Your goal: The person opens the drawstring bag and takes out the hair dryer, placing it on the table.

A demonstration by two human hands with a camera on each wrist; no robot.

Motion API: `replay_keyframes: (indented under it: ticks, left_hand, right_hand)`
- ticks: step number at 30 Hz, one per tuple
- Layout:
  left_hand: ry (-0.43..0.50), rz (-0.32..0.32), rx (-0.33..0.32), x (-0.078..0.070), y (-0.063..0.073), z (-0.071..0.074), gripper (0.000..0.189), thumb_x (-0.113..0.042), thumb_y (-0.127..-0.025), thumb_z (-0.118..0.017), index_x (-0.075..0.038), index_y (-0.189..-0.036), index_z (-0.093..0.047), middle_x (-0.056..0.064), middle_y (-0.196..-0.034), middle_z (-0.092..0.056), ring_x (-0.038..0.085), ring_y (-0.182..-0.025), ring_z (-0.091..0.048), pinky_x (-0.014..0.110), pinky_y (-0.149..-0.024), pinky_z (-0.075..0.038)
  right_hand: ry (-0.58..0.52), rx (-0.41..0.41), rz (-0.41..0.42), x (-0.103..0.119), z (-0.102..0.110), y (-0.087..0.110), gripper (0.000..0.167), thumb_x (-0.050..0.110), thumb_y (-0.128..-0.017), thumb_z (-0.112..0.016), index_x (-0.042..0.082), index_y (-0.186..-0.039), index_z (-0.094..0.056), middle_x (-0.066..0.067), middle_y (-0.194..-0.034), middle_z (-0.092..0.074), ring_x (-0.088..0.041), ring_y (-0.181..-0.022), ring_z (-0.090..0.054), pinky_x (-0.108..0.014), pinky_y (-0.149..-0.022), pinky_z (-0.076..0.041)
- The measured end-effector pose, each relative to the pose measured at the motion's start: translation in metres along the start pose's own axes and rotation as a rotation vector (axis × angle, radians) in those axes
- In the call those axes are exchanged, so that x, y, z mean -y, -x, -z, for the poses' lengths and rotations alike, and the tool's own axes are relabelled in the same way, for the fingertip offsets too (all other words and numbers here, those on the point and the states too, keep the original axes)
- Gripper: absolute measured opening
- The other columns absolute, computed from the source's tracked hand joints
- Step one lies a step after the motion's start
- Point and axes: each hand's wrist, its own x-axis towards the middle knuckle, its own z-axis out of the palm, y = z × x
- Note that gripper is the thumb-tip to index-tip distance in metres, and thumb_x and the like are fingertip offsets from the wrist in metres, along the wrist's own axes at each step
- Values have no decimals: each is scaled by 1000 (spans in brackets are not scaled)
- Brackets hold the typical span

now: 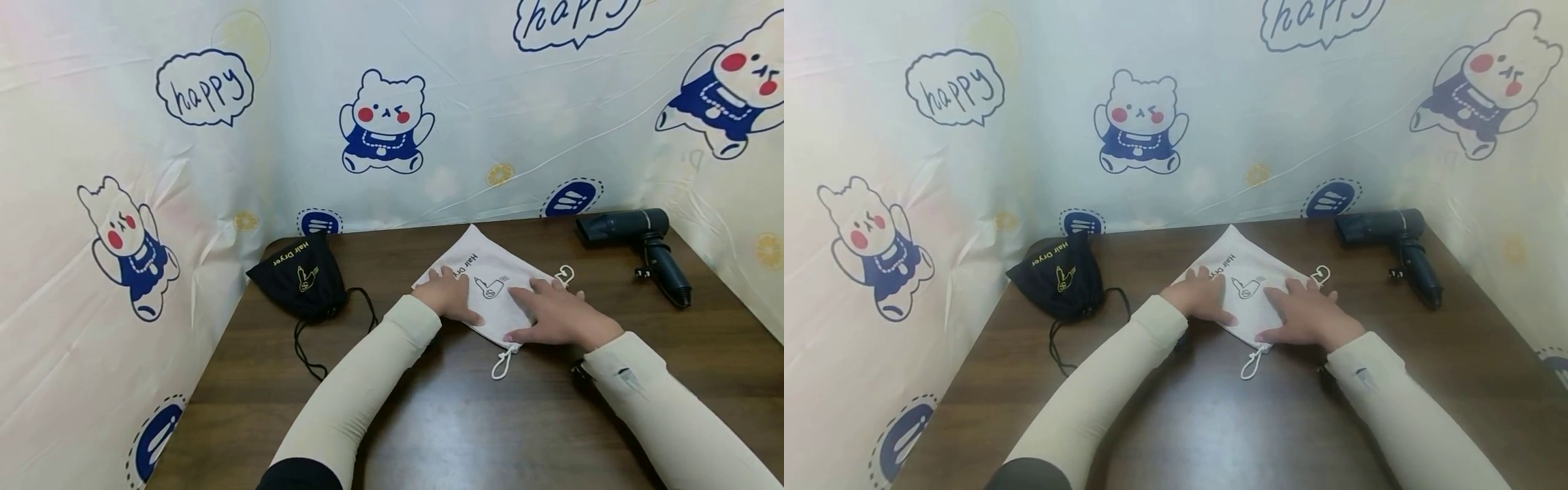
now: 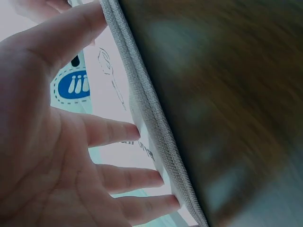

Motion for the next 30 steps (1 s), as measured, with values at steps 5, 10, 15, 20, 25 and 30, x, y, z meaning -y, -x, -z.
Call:
replay_keyframes:
  ticks: [5,10,15,20,25,30]
  left_hand:
    - [22,14,19,-10,0,3,103,-75,-81,-70,-20,-161,-35,21,-168,-23,46,-154,-24,65,-105,-45]
    - [10,-1,19,-19,0,6,103,-75,-81,-71,-21,-161,-36,22,-168,-24,45,-154,-25,65,-106,-45]
    - [4,-17,8,-30,-5,8,103,-74,-79,-73,-20,-159,-38,22,-167,-25,45,-154,-26,68,-106,-42]
    - [4,-40,3,-38,-9,9,102,-73,-80,-73,-21,-159,-38,22,-168,-24,44,-155,-24,71,-109,-38]
    - [8,-60,6,-45,-14,8,102,-74,-81,-72,-23,-161,-35,20,-170,-21,44,-156,-22,71,-112,-35]
    - [24,-57,-2,-51,-16,8,101,-74,-80,-73,-27,-161,-36,17,-171,-21,41,-157,-21,69,-114,-34]
  right_hand:
    - [-15,2,-12,-5,1,6,102,83,-77,-67,20,-155,-49,-32,-155,-39,-65,-136,-35,-93,-90,-25]
    - [-18,6,-43,-10,2,13,104,85,-75,-67,20,-155,-48,-31,-153,-41,-64,-135,-36,-94,-88,-22]
    - [-9,3,-71,-16,5,21,106,86,-75,-66,20,-155,-47,-31,-152,-41,-62,-135,-37,-95,-87,-21]
    - [-5,19,-101,-21,6,26,109,89,-74,-63,18,-156,-46,-32,-152,-40,-64,-133,-37,-95,-85,-21]
    - [-8,27,-126,-28,7,29,111,90,-73,-62,17,-155,-47,-34,-150,-40,-66,-131,-38,-96,-83,-22]
    - [-5,26,-130,-34,8,32,112,90,-72,-63,16,-154,-48,-34,-148,-41,-67,-128,-40,-96,-81,-23]
